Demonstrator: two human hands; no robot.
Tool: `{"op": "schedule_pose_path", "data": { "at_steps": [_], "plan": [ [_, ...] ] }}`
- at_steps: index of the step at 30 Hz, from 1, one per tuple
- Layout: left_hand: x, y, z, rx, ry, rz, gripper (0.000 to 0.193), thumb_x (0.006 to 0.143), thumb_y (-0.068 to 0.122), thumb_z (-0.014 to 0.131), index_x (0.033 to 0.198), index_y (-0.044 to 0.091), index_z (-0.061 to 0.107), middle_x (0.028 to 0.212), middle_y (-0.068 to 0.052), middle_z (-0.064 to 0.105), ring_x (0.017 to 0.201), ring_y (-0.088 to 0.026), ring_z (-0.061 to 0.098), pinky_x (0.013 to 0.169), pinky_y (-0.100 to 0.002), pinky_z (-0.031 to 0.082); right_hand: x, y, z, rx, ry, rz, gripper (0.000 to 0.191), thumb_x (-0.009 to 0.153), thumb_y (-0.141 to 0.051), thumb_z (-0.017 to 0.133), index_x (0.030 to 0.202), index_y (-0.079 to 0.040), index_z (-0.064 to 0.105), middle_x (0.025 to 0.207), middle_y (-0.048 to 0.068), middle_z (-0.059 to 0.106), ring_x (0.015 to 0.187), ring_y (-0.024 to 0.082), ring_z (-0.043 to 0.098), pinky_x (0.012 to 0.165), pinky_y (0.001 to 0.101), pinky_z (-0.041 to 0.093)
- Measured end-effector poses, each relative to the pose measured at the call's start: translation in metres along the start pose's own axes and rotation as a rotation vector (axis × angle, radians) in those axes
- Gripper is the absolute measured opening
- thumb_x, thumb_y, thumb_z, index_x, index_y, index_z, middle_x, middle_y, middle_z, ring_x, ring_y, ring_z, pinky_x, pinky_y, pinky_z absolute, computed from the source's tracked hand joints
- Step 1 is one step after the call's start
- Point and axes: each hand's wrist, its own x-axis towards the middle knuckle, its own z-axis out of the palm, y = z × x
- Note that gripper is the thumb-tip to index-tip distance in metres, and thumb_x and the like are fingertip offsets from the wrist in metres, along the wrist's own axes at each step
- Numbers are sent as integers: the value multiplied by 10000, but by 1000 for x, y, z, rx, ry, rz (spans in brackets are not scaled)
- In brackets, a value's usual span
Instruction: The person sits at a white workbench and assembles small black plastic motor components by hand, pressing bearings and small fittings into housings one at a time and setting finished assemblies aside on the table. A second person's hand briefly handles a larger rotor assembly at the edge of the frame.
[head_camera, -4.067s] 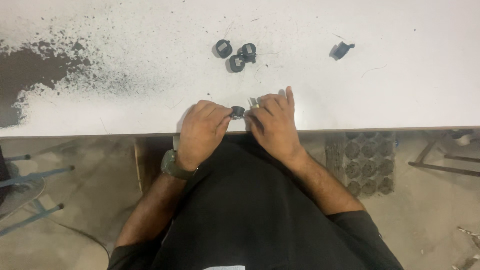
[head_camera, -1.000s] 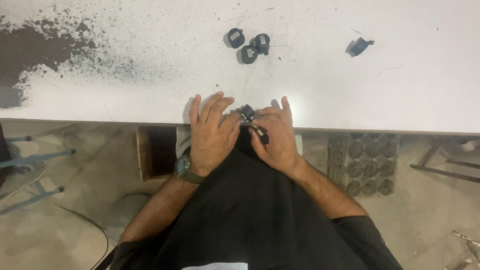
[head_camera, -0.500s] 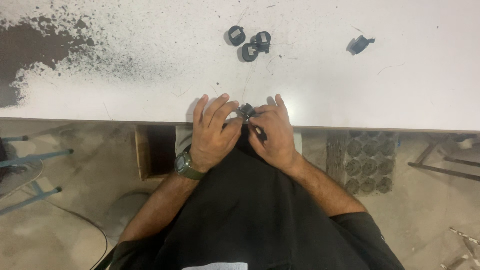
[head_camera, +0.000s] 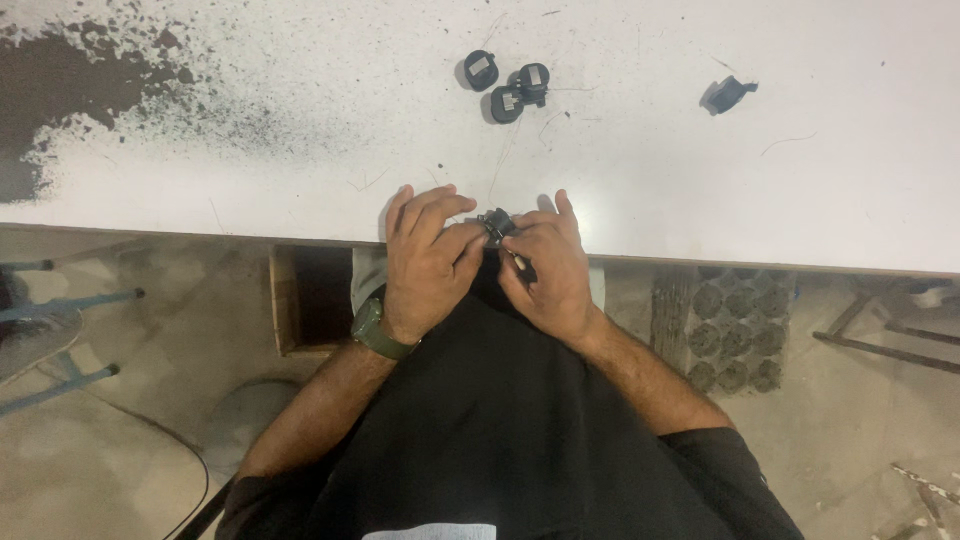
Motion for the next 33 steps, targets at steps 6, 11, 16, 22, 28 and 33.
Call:
{"op": "schedule_pose_path", "data": {
  "at_steps": [6, 11, 16, 22, 28, 33],
  "plan": [
    [2, 2, 2, -40, 28, -35, 116, 859, 76, 756, 955, 110, 702, 1165, -18, 710, 1290, -237, 594, 1226, -545, 265, -7, 4, -1, 63, 34, -165, 304, 854, 101, 749, 1064, -47, 588, 1086, 121, 690, 1191, 309, 681, 1247, 626, 280],
    [2, 1, 1, -66, 11, -38, 110, 879, 91, 763, 975, 113, 715, 1156, -16, 709, 1284, -236, 595, 1229, -556, 238, -7, 5, 4, -8, 20, -132, 297, 862, 103, 765, 1037, -63, 592, 1006, 90, 657, 1177, 294, 689, 1250, 619, 298],
    [1, -1, 1, -94, -4, -36, 126, 878, 85, 746, 1001, 105, 727, 1151, -15, 708, 1282, -234, 592, 1225, -569, 228, -1, -3, 3, -59, 22, -108, 283, 848, 100, 764, 1018, -65, 610, 966, 77, 656, 1139, 272, 692, 1250, 598, 296],
    [0, -2, -1, -91, -13, -22, 124, 883, 74, 728, 1002, 103, 712, 1143, -10, 711, 1309, -246, 585, 1236, -592, 225, 7, -9, -3, -83, -17, -94, 295, 844, 106, 752, 1059, -48, 620, 997, 82, 664, 1154, 269, 670, 1258, 592, 287],
    [0, -1, -4, -98, 28, -37, 276, 878, 118, 765, 1122, 96, 637, 1099, -25, 706, 1262, -263, 602, 1234, -578, 245, 11, -10, -19, -138, 47, -77, 301, 863, 64, 735, 1114, -87, 666, 1032, 76, 598, 1207, 306, 631, 1292, 623, 199],
    [-1, -1, -6, -42, 0, -56, 372, 890, 88, 769, 1242, 44, 660, 932, -14, 660, 1037, -224, 627, 1227, -584, 298, 17, -6, -19, -202, -35, 70, 467, 801, -163, 852, 1207, -25, 668, 1109, 138, 557, 1236, 356, 508, 1207, 657, 130]
  ]
}}
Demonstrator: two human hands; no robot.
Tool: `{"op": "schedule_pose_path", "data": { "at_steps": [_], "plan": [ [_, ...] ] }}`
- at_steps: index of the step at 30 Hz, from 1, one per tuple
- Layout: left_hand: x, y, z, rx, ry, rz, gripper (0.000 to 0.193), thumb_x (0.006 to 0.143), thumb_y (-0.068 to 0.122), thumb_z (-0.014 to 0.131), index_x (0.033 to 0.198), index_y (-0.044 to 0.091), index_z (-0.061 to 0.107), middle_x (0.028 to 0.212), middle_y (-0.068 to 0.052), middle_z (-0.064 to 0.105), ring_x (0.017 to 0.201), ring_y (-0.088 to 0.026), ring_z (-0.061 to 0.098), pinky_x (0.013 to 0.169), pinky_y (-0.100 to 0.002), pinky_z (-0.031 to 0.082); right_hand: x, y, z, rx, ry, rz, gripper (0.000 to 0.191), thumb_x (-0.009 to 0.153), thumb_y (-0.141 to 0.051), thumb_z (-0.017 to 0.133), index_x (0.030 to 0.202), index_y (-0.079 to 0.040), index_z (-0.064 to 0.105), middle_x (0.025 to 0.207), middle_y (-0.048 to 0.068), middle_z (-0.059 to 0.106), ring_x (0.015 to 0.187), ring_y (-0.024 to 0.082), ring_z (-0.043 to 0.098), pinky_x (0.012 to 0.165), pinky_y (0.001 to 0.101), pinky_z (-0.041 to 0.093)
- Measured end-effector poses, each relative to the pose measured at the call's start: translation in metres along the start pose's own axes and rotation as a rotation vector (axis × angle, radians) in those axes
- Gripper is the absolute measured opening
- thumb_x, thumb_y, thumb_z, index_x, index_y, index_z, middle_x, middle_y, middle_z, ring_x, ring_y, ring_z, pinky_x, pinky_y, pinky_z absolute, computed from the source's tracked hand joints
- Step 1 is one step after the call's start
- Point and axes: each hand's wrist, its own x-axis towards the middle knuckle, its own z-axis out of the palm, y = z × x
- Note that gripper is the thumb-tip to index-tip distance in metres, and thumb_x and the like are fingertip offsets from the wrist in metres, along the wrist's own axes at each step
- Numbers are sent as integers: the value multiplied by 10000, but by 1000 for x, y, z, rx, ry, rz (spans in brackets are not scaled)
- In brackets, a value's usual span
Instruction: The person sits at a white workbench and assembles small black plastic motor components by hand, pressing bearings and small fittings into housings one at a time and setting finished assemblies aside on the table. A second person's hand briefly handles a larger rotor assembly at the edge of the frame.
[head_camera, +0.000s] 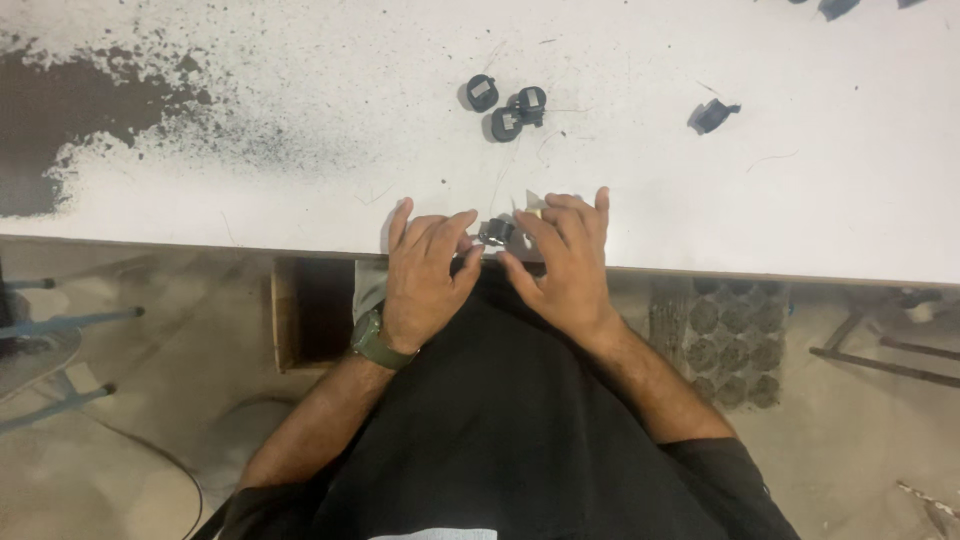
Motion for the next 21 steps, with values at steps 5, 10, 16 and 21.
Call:
{"op": "schedule_pose_path", "data": {
  "at_steps": [5, 10, 16, 21],
  "plan": [
    [1, 3, -6, 138, 65, 134, 147, 884, 82, 779, 1013, 94, 711, 1008, -49, 617, 1062, -229, 610, 1199, -558, 347, 5, 3, 11, -59, 14, -20, 395, 832, -192, 881, 1155, -72, 687, 1102, 93, 553, 1238, 317, 522, 1254, 656, 170],
    [8, 9, -11, 266, 29, 310, 156, 899, 94, 766, 1041, 66, 709, 1101, -80, 604, 1125, -260, 596, 1126, -518, 416, 3, 4, 10, -36, -11, -24, 387, 806, -197, 891, 1107, -77, 678, 1076, 83, 540, 1214, 310, 527, 1246, 678, 185],
    [21, 20, -18, 51, -100, 168, 126, 896, 71, 742, 1009, 51, 690, 1094, -96, 639, 1035, -264, 614, 892, -430, 500, 6, 8, -1, -33, -127, -106, 400, 789, -189, 890, 1115, -80, 685, 1086, 88, 544, 1245, 320, 517, 1219, 728, 166],
    [32, 21, -28, -169, -206, -106, 96, 882, 59, 722, 963, 45, 672, 960, -85, 674, 859, -257, 660, 744, -387, 521, 8, 10, -7, -63, -107, -66, 387, 780, -206, 894, 1092, -97, 692, 1085, 69, 556, 1242, 311, 516, 1199, 753, 154]
  ]
}}
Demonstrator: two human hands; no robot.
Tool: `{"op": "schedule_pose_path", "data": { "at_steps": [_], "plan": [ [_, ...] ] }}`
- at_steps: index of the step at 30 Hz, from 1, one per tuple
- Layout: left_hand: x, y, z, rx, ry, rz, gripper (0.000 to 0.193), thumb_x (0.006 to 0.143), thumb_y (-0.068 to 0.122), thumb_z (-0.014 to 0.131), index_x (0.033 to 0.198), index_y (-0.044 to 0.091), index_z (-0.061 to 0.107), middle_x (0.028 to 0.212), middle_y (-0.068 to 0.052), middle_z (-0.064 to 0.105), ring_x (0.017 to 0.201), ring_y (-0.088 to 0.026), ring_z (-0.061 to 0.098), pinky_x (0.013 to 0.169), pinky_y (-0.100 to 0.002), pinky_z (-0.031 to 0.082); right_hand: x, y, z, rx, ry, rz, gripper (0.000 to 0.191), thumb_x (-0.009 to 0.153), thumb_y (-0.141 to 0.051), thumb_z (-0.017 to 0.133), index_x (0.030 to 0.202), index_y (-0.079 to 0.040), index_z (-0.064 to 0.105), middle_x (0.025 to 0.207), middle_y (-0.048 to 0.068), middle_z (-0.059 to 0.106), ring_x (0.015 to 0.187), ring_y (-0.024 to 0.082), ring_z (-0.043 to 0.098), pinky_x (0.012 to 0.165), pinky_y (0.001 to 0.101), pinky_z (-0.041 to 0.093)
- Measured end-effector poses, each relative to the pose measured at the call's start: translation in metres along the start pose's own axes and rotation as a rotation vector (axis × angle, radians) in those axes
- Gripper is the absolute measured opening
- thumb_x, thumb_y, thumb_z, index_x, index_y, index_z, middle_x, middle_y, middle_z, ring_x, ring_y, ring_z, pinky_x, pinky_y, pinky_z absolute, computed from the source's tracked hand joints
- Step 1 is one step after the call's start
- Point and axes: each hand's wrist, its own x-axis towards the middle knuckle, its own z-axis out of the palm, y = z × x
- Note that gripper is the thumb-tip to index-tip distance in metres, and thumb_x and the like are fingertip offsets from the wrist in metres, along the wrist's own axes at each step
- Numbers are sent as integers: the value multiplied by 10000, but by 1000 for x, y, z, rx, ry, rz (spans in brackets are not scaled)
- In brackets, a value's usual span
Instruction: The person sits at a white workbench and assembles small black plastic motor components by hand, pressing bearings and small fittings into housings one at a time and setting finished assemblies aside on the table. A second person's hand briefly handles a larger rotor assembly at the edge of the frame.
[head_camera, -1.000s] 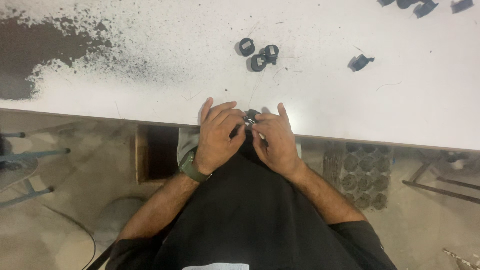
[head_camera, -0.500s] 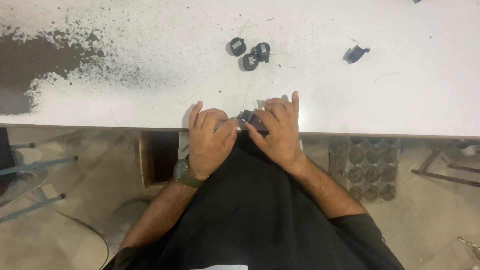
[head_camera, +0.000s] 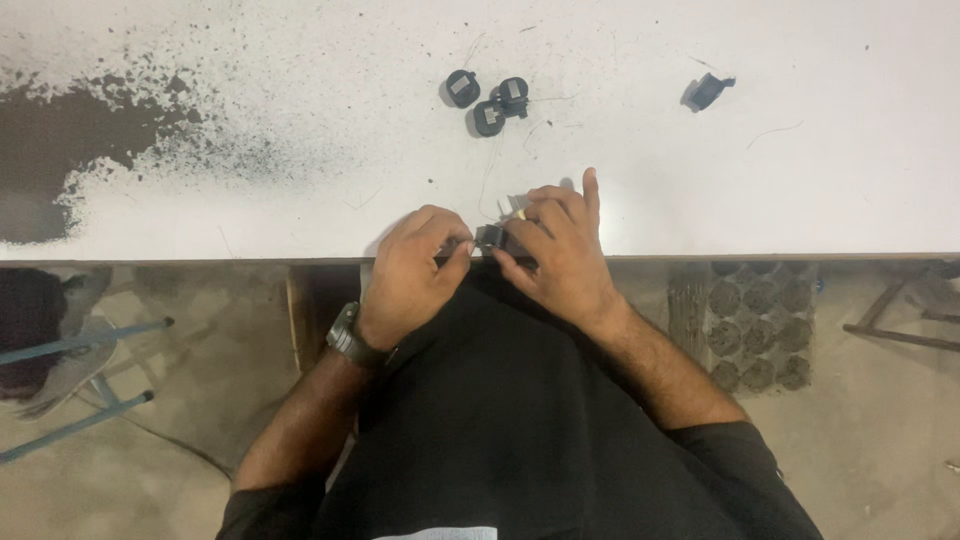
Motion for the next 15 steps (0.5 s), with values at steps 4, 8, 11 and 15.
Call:
{"op": "schedule_pose_path", "data": {
  "at_steps": [4, 8, 11, 15],
  "plan": [
    [0, 1, 3, 11, 12, 40, 87, 875, 39, 710, 935, 43, 648, 880, -93, 661, 789, -263, 652, 700, -397, 517, -1, 2, -1, 11, 16, 35, 392, 779, -202, 891, 1107, -92, 705, 1086, 74, 560, 1241, 313, 514, 1207, 728, 160],
    [-1, 1, 16, -50, 46, -30, 109, 835, 31, 711, 864, 34, 606, 802, -98, 634, 710, -262, 632, 646, -396, 506, -12, 0, 1, 72, 179, -5, 326, 836, -79, 855, 1122, -106, 699, 1021, 74, 570, 1183, 309, 589, 1256, 655, 218],
    [-4, -1, 23, -52, 90, -8, 126, 813, 19, 712, 840, 35, 590, 793, -101, 629, 719, -274, 624, 652, -402, 502, -23, -7, 10, 249, 233, -70, 323, 880, 35, 768, 1145, -80, 625, 1022, 81, 627, 1152, 318, 654, 1278, 624, 282],
    [-8, -4, 29, -102, 140, 44, 124, 816, 1, 701, 856, 35, 589, 811, -100, 627, 735, -270, 622, 666, -396, 512, -30, -11, 26, 360, 225, -78, 357, 862, 62, 723, 1161, -34, 553, 1051, 131, 670, 1136, 347, 669, 1234, 634, 317]
  ]
}}
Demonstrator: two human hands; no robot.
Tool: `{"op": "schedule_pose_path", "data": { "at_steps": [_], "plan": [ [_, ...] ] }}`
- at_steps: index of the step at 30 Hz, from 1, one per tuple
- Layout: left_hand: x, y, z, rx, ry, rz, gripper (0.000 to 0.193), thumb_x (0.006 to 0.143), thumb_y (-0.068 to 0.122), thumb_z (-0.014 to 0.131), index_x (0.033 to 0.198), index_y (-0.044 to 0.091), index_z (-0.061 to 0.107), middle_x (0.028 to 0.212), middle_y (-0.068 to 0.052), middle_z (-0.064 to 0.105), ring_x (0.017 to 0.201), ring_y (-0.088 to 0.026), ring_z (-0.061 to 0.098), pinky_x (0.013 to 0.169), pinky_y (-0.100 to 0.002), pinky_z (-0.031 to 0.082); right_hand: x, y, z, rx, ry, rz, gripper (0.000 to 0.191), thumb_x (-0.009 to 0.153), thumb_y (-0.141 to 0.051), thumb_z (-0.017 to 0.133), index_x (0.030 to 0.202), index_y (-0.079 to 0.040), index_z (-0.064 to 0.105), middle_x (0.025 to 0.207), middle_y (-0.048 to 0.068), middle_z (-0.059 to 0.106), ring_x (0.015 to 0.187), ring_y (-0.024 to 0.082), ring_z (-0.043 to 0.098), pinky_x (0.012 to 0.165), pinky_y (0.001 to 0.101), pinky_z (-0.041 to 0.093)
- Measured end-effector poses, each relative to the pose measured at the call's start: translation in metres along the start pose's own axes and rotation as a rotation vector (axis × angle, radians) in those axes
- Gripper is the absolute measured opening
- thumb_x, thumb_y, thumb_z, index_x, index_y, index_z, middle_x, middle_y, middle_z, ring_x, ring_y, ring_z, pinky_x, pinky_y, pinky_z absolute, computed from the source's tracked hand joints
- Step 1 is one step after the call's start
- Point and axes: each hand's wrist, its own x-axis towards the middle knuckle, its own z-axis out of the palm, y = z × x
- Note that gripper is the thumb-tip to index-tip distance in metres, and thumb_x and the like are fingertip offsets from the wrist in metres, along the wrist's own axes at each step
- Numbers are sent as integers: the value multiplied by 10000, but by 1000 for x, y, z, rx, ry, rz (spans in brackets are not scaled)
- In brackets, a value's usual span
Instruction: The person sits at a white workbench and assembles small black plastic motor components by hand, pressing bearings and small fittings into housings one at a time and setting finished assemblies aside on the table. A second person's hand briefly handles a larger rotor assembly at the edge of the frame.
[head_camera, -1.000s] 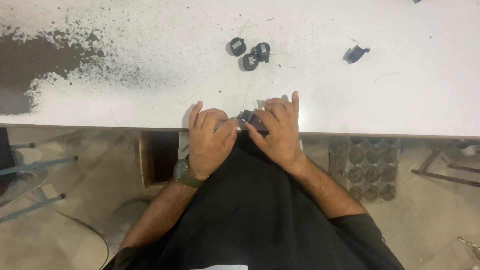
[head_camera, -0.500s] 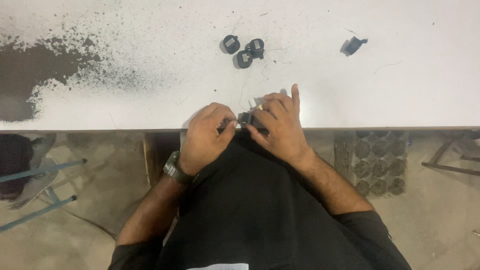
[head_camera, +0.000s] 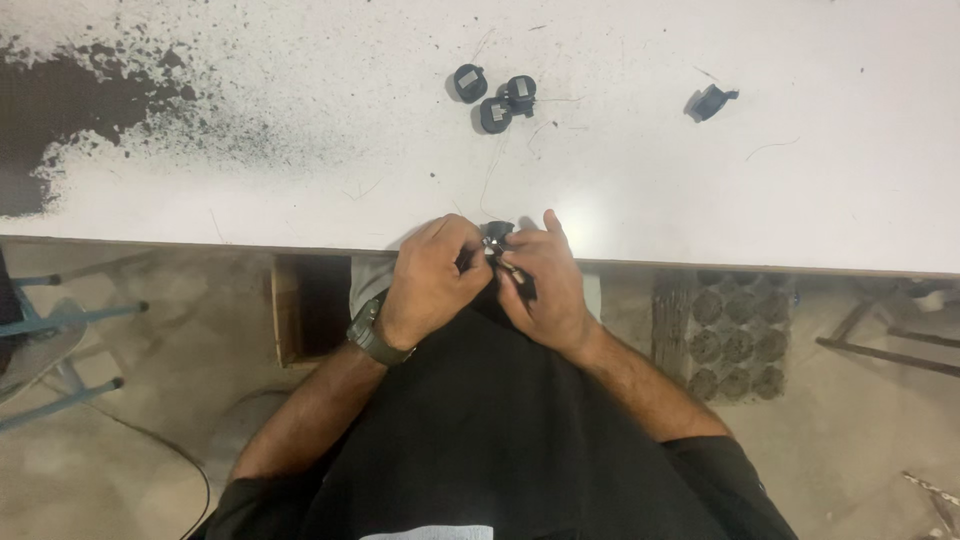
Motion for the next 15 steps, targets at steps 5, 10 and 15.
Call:
{"op": "schedule_pose_path", "data": {
  "at_steps": [5, 10, 15],
  "plan": [
    [-3, -1, 1, -8, 6, -5, 136, 800, -4, 705, 848, 33, 583, 802, -93, 627, 738, -274, 622, 661, -403, 504, -2, 0, 4, -67, 8, 3, 349, 851, 83, 749, 1135, -29, 581, 1026, 123, 667, 1123, 330, 679, 1242, 619, 330],
    [-4, -3, -1, -32, -1, 5, 134, 801, -9, 699, 859, 33, 587, 814, -91, 629, 744, -273, 625, 661, -403, 504, 1, -2, 4, -104, -15, 10, 364, 823, 98, 762, 1124, -38, 608, 1030, 114, 675, 1123, 313, 681, 1236, 608, 338],
    [0, -6, -1, -80, -95, 4, 117, 809, 11, 702, 849, 39, 595, 800, -84, 623, 724, -265, 620, 649, -395, 498, 3, -1, -2, -151, -57, 8, 383, 814, 102, 778, 1127, -53, 620, 1021, 90, 674, 1131, 292, 677, 1246, 603, 319]
  ]
}}
